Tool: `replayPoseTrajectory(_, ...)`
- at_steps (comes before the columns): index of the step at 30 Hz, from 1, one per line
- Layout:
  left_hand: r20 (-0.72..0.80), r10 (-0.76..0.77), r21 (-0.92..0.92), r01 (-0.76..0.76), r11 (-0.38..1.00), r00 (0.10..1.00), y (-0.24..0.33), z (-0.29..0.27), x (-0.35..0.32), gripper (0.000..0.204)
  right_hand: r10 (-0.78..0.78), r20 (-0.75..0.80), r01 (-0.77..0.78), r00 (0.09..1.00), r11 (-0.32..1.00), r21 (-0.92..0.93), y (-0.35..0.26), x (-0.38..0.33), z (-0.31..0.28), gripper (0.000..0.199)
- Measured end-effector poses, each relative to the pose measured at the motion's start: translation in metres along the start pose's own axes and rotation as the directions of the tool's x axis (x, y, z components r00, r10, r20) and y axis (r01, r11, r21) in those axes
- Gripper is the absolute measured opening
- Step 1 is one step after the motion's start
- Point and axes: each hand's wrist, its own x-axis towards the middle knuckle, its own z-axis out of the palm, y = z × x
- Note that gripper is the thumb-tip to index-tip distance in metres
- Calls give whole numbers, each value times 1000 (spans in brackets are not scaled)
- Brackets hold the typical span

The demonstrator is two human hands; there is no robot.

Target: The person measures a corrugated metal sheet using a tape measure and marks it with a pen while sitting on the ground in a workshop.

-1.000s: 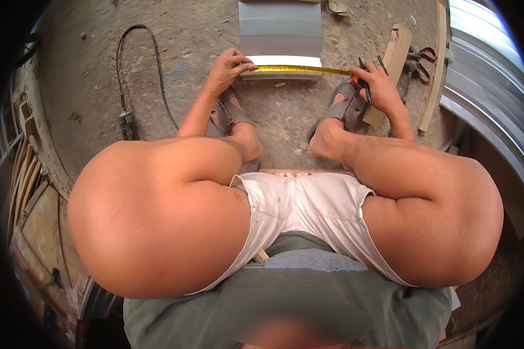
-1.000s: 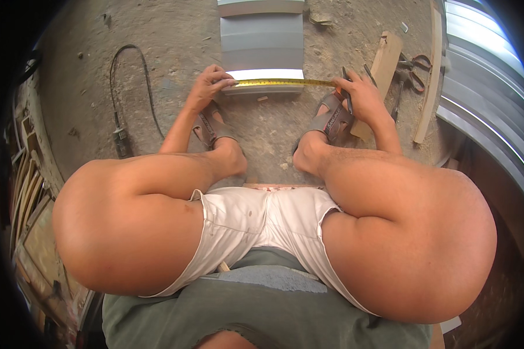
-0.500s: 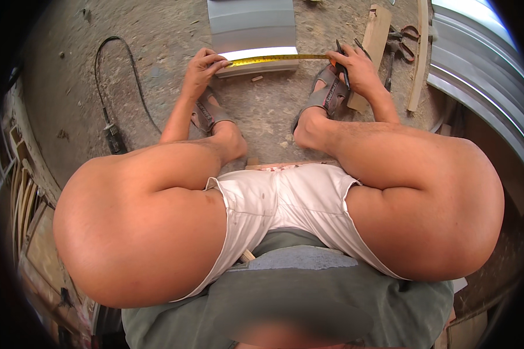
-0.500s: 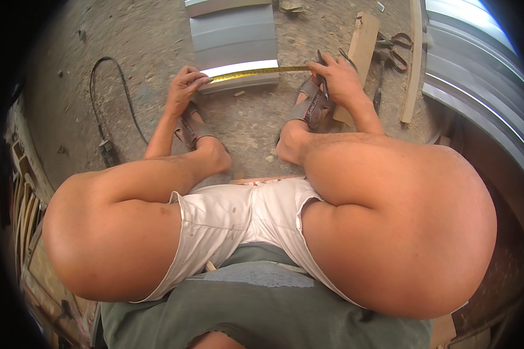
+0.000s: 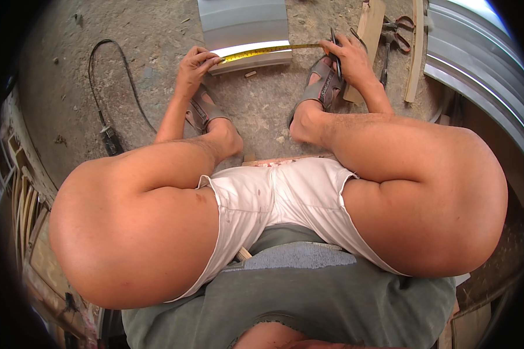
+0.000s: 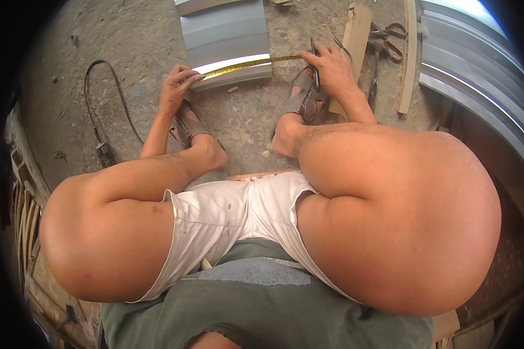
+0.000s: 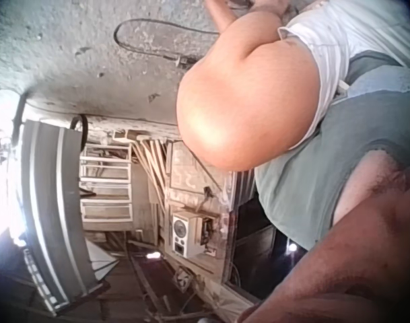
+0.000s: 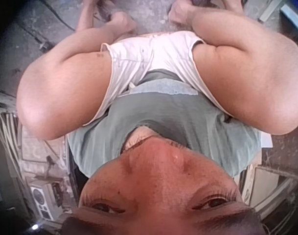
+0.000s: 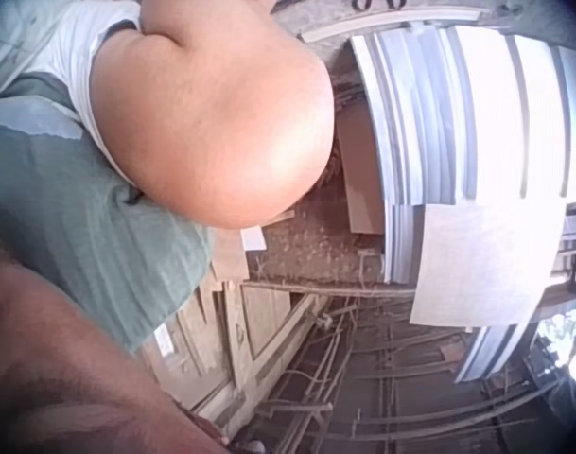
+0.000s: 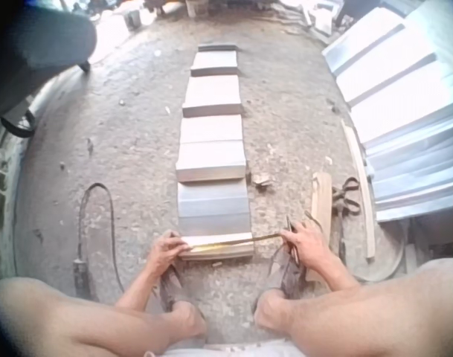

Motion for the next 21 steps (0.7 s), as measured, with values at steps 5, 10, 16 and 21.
replayPoseTrajectory(5,3,-15,37,15,999,1000,5,-1,-1,17,-16,-29,15,999,1000,-27,3,1,2,48)
replayPoseTrajectory(10,-6,12,41,-11,999,1000,3,-2,-2,17,-38,-32,35,999,997,-69,2,1,3,46)
replayPoseTrajectory(16,-14,-9,68,10,998,1000,6,-4,-5,18,-28,-4,28,1000,999,-43,0,0,4,43)
replayPoseTrajectory(21,-8,-3,73,4,997,1000,6,-2,-2,18,-15,4,15,1000,999,-46,1,-3,5,44)
